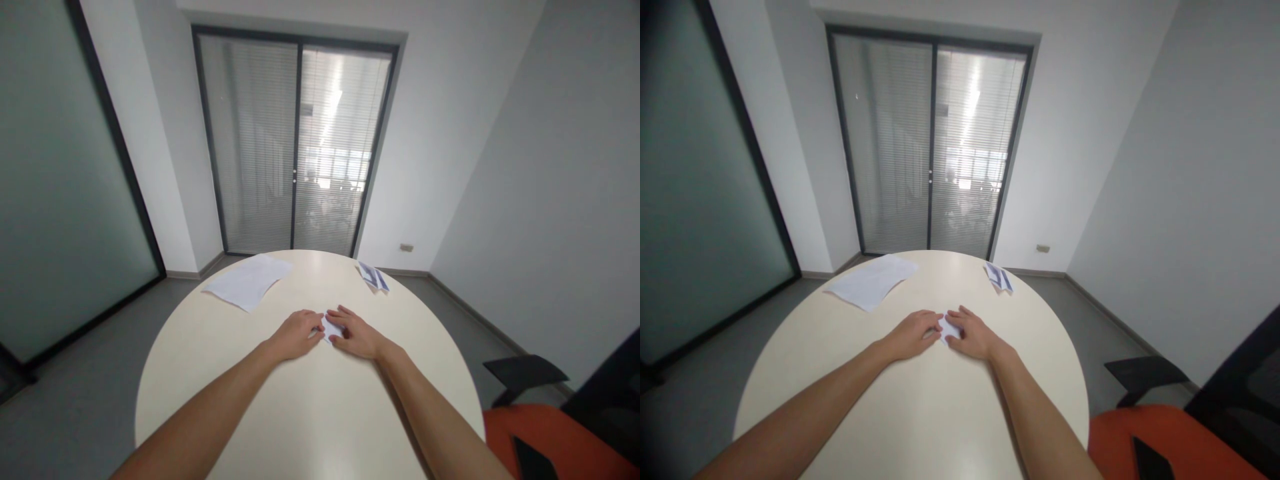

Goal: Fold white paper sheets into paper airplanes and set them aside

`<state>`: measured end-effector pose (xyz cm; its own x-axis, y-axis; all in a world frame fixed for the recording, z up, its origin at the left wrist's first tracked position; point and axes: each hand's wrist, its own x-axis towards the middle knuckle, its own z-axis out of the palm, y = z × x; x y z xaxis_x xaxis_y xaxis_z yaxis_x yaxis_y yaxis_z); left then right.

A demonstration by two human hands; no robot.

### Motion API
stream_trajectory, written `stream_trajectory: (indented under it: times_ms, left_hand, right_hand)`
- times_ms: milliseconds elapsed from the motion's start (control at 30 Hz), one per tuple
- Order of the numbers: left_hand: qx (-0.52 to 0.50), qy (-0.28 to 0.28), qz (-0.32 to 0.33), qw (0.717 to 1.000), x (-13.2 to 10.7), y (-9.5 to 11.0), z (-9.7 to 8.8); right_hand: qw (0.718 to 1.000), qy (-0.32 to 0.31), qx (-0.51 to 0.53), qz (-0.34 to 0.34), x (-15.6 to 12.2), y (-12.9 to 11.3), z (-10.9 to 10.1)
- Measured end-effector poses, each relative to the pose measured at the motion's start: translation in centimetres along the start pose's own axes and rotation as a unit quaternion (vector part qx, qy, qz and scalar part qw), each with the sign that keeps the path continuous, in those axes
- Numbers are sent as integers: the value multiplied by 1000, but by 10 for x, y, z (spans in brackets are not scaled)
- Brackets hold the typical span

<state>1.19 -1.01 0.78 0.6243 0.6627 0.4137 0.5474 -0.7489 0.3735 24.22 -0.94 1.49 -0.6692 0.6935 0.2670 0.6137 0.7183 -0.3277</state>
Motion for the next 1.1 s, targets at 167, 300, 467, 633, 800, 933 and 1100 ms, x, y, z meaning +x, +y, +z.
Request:
stream_trajectory:
  times_ms: [167, 300, 467, 633, 800, 933, 1100]
  left_hand:
    - [13, 4, -13, 1000, 0, 5, -2]
    - [10, 2, -28, 1000, -1, 4, 1]
    - [7, -4, -33, 999, -2, 2, 4]
    - [4, -19, -30, 999, -2, 1, 1]
    - [-9, -36, -33, 999, -3, -2, -2]
    - [-13, -41, -35, 998, -2, -8, -1]
    - [-15, -25, -44, 999, 0, -13, 2]
  right_hand:
    - [1000, 10, 0, -19, 1, 0, 3]
    - [1000, 9, 1, -19, 2, 1, 4]
    - [1000, 26, 2, -11, 2, -1, 5]
    - [999, 39, 7, -12, 4, -6, 6]
    - [998, 47, 34, -18, 3, -7, 7]
    - [998, 40, 52, -23, 2, -6, 6]
    - [998, 37, 55, -15, 2, -9, 4]
